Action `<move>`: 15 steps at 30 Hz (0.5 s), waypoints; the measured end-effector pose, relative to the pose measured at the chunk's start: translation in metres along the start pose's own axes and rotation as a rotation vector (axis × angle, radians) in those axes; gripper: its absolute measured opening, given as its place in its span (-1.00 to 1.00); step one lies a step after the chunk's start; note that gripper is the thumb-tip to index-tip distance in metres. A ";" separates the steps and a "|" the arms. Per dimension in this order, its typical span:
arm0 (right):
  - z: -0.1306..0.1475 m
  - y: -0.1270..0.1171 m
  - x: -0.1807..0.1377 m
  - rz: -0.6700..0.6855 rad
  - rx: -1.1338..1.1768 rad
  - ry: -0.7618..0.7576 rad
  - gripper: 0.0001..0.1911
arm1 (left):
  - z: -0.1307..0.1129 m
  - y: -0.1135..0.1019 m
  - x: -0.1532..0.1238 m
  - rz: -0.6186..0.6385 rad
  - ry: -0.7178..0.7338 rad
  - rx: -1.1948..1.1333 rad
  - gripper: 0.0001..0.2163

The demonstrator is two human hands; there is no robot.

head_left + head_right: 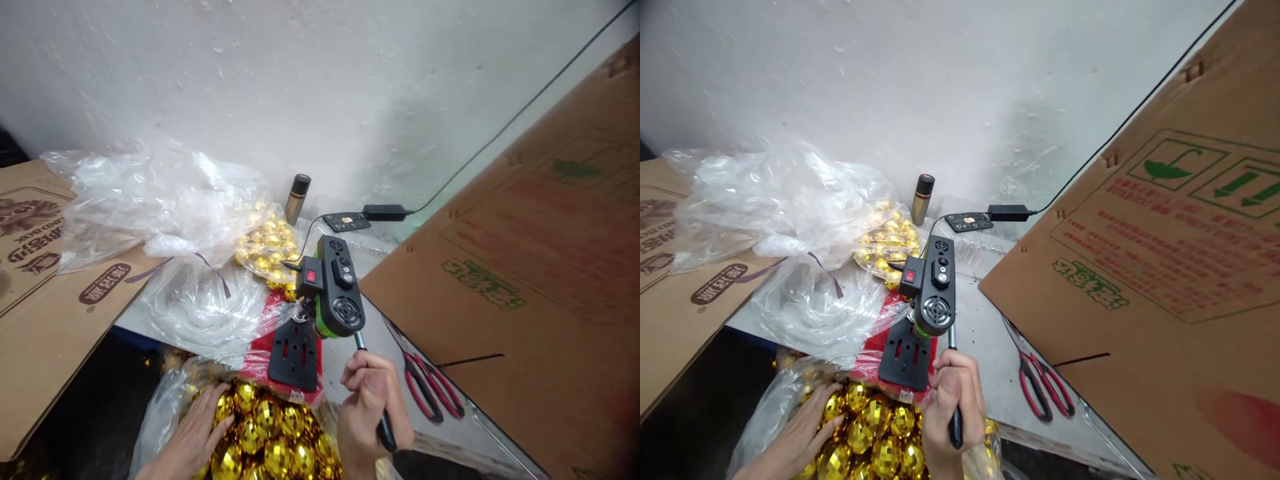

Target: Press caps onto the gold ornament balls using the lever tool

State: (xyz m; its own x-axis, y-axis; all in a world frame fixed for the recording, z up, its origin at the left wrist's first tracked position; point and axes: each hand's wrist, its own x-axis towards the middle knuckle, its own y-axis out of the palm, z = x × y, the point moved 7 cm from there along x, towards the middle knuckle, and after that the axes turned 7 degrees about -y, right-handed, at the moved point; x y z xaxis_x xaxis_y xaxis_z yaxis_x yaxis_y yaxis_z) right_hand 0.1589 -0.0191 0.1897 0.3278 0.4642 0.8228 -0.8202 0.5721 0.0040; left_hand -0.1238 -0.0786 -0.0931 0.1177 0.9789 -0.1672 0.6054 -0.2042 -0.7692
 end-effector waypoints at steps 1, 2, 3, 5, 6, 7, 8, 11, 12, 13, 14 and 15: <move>-0.001 0.000 -0.001 -0.003 0.008 -0.002 -0.64 | -0.002 0.004 0.005 0.003 -0.001 0.025 -0.53; -0.001 0.000 -0.002 -0.006 0.013 -0.004 -0.64 | -0.005 0.007 0.011 0.005 0.000 0.051 -0.54; -0.001 0.000 -0.003 -0.011 0.015 -0.011 -0.64 | -0.008 0.009 0.015 0.012 0.001 0.081 -0.54; 0.000 0.000 -0.004 -0.021 0.002 -0.023 -0.64 | -0.014 0.012 0.019 0.052 0.003 0.145 -0.53; 0.000 0.001 -0.003 -0.016 -0.004 -0.026 -0.63 | -0.016 0.011 0.019 0.084 0.003 0.175 -0.50; 0.000 0.001 -0.003 -0.019 -0.012 -0.030 -0.63 | -0.019 0.007 0.017 0.115 0.002 0.197 -0.47; -0.001 0.001 -0.003 -0.021 -0.021 -0.033 -0.61 | -0.024 0.000 0.014 0.140 0.004 0.208 -0.43; -0.005 -0.002 -0.002 -0.053 -0.064 -0.054 -0.55 | -0.051 -0.043 0.011 0.195 0.084 0.153 -0.49; -0.006 -0.002 -0.002 -0.053 -0.074 -0.068 -0.52 | -0.067 -0.061 0.013 0.225 0.150 0.119 -0.59; -0.007 -0.002 -0.003 -0.048 -0.081 -0.072 -0.50 | -0.084 -0.080 0.020 0.244 0.214 0.095 -0.70; -0.008 -0.002 -0.004 -0.042 -0.084 -0.060 -0.49 | -0.100 -0.101 0.032 0.227 0.247 0.086 -0.72; -0.009 -0.001 -0.006 -0.044 -0.087 -0.034 -0.49 | -0.114 -0.120 0.049 0.201 0.252 0.094 -0.65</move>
State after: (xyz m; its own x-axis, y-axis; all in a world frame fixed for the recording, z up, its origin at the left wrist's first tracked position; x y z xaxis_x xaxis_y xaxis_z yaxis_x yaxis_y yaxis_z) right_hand 0.1625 -0.0165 0.1798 0.3451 0.4152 0.8417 -0.7612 0.6484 -0.0078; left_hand -0.1015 -0.0050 0.0612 0.4253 0.8884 -0.1728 0.4767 -0.3823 -0.7916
